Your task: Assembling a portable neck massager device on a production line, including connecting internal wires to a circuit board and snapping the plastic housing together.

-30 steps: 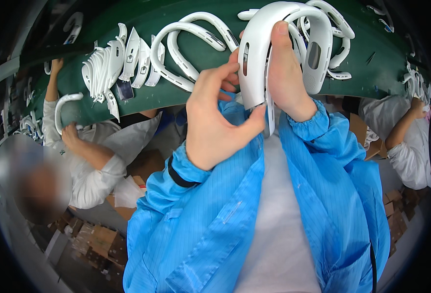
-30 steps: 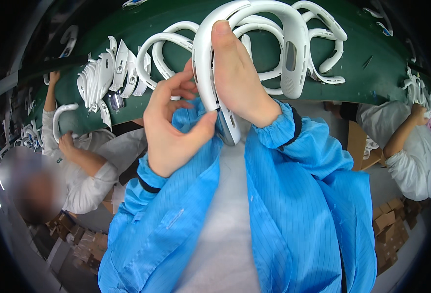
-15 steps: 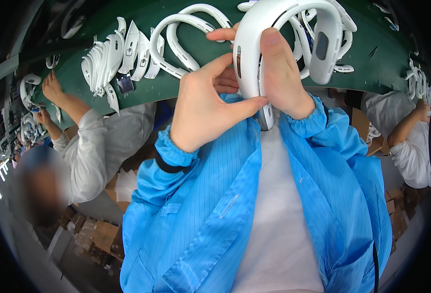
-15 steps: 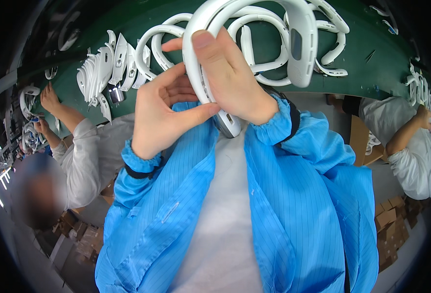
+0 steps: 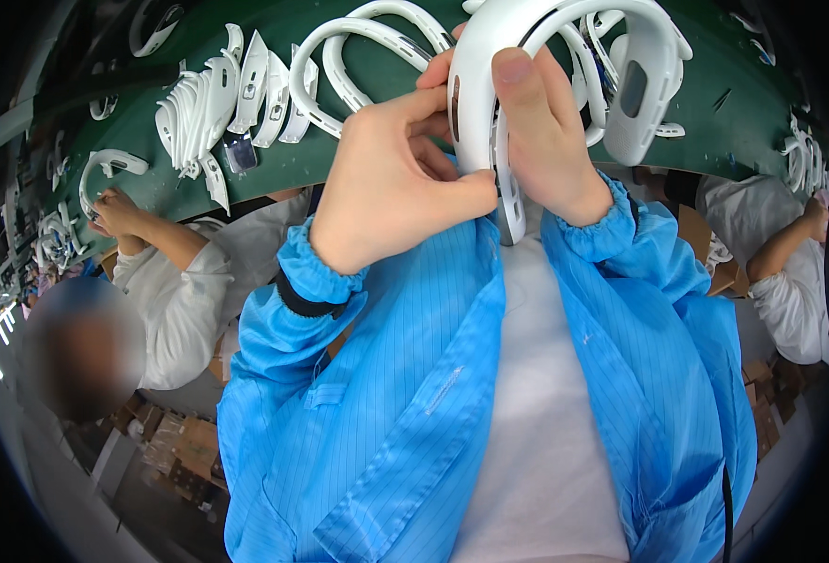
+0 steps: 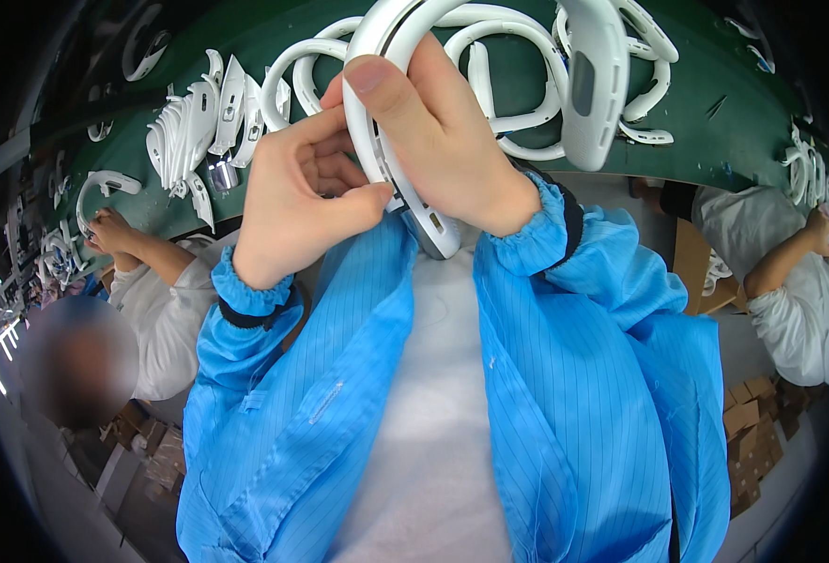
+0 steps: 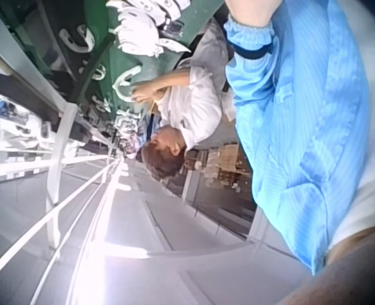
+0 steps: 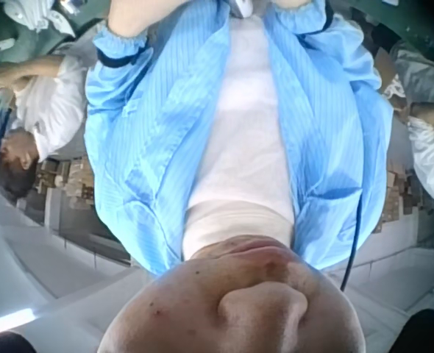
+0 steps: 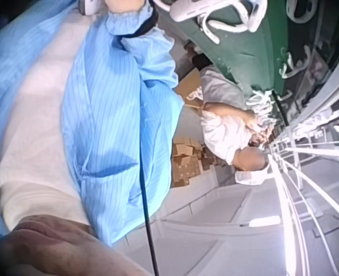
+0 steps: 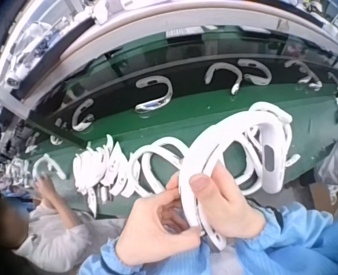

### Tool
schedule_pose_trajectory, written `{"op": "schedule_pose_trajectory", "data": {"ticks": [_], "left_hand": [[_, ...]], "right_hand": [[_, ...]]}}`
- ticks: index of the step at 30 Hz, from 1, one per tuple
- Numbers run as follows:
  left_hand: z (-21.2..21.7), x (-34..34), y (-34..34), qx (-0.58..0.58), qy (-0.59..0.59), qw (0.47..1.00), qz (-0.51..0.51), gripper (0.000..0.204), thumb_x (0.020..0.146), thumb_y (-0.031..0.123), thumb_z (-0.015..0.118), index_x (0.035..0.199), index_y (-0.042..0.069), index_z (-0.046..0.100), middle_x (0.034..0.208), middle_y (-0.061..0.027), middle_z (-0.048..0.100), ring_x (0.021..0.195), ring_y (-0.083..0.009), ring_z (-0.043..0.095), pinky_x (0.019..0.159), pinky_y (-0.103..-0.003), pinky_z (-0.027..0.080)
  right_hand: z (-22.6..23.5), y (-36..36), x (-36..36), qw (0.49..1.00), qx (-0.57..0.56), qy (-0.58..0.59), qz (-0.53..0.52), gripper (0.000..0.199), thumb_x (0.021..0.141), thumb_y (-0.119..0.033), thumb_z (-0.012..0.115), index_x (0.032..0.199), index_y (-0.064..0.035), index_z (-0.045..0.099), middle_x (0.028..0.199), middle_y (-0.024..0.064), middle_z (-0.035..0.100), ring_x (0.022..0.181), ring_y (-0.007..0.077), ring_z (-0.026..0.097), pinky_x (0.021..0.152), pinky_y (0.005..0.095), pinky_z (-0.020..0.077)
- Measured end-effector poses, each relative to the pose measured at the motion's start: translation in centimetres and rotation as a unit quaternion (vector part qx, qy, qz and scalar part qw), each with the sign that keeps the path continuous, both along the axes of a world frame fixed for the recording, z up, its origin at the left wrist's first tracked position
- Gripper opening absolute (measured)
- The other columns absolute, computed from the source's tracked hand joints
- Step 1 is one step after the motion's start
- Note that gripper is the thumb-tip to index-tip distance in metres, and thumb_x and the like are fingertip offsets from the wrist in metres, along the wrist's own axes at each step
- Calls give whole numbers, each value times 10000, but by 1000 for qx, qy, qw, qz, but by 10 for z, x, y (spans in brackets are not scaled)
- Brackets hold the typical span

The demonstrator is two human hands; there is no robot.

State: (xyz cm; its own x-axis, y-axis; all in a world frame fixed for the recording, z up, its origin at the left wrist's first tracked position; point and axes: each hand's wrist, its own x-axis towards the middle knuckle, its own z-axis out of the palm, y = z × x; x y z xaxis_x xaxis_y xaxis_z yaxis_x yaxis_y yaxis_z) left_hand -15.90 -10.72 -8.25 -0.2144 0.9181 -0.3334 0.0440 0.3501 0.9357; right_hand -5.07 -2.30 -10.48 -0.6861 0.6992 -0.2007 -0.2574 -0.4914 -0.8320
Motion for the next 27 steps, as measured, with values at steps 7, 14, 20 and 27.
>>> {"op": "schedule_pose_trajectory", "data": {"ticks": [7, 14, 20, 27], "left_hand": [[-2, -12, 2, -8, -33, 996, -77, 500, 741, 137, 736, 1131, -98, 530, 925, -106, 648, 833, -140, 627, 771, -254, 493], [-22, 2, -4, 31, 48, 998, -33, 569, 755, 229, 753, 1179, -66, 514, 842, -117, 659, 765, -143, 640, 731, -259, 505], [-26, 0, -2, -4, 40, 999, 17, 411, 766, 197, 744, 1034, -32, 532, 770, -97, 639, 711, -140, 628, 625, -229, 488], [-21, 16, 40, 266, -7, 921, 285, 450, 961, 363, 317, 1133, -18, 485, 948, -115, 573, 890, -170, 557, 791, -287, 431]], "right_hand": [[-12, 13, 7, 998, 29, -17, 58, 414, 976, -378, 359, 1005, 5, 512, 847, 65, 588, 724, 102, 565, 638, 214, 471], [-19, 16, 0, 999, 6, -25, 26, 570, 972, -469, 269, 864, -3, 579, 736, 60, 595, 655, 110, 562, 589, 216, 462], [-12, 20, -1, 998, -11, -50, 36, 638, 964, -515, 200, 842, -11, 572, 704, 58, 583, 616, 110, 546, 556, 217, 443], [12, 16, -13, 996, -18, -42, 79, 640, 954, -537, 153, 930, -14, 520, 697, 69, 559, 616, 141, 533, 567, 239, 441]]}}
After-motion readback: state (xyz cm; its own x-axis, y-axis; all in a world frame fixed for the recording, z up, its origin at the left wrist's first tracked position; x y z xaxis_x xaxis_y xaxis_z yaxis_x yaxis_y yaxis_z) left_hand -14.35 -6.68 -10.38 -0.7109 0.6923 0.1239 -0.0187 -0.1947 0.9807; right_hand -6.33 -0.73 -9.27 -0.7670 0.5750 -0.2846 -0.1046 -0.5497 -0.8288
